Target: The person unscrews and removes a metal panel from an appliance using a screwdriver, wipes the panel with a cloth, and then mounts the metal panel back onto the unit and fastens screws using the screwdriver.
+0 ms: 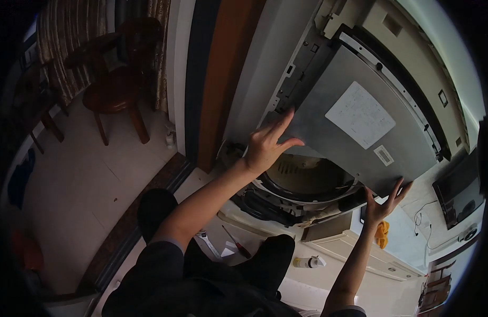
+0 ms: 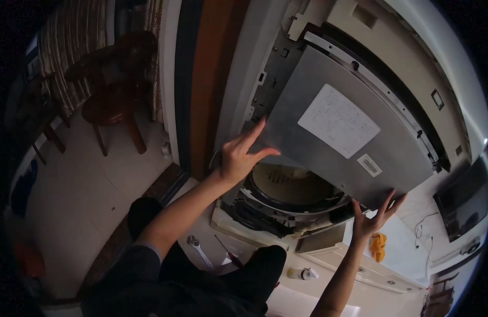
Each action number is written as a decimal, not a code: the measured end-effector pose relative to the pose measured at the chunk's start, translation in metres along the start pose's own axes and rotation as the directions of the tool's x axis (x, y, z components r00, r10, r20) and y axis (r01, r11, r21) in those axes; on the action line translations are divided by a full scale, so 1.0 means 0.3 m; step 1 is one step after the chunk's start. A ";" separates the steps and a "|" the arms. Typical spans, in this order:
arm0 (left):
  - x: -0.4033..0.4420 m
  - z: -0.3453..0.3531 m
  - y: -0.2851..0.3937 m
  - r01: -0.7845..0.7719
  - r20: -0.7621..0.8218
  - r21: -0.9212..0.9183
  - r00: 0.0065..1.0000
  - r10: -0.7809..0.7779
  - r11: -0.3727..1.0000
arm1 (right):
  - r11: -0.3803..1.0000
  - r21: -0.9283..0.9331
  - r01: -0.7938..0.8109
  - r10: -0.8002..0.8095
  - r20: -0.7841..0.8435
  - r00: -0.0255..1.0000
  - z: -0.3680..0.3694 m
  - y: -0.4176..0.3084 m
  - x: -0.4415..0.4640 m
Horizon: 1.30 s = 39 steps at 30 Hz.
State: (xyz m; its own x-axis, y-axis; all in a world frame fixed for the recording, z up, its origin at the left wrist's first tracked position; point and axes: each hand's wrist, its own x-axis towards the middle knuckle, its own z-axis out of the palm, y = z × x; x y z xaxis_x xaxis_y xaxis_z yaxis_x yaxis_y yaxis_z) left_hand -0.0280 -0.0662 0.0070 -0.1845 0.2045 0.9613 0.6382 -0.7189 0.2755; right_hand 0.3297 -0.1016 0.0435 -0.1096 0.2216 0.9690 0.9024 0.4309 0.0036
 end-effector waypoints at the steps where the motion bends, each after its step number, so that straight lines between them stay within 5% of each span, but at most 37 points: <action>1: -0.001 0.000 -0.001 -0.003 0.002 0.001 1.000 0.003 1.000 | 1.000 -0.005 0.008 -0.008 -0.002 1.000 -0.001 -0.005 0.004; 39: 0.012 0.006 -0.020 -0.039 -0.051 -0.067 0.998 0.036 0.997 | 0.997 0.055 -0.050 0.050 0.008 0.999 0.004 -0.026 -0.006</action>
State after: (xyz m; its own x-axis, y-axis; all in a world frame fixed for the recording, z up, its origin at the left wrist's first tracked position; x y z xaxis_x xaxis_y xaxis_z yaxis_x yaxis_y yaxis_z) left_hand -0.0313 -0.0600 0.0088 -0.1998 0.1446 0.9691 0.5936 -0.7690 0.2371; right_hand 0.3222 -0.1044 0.0413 -0.0682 0.2499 0.9659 0.8824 0.4668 -0.0585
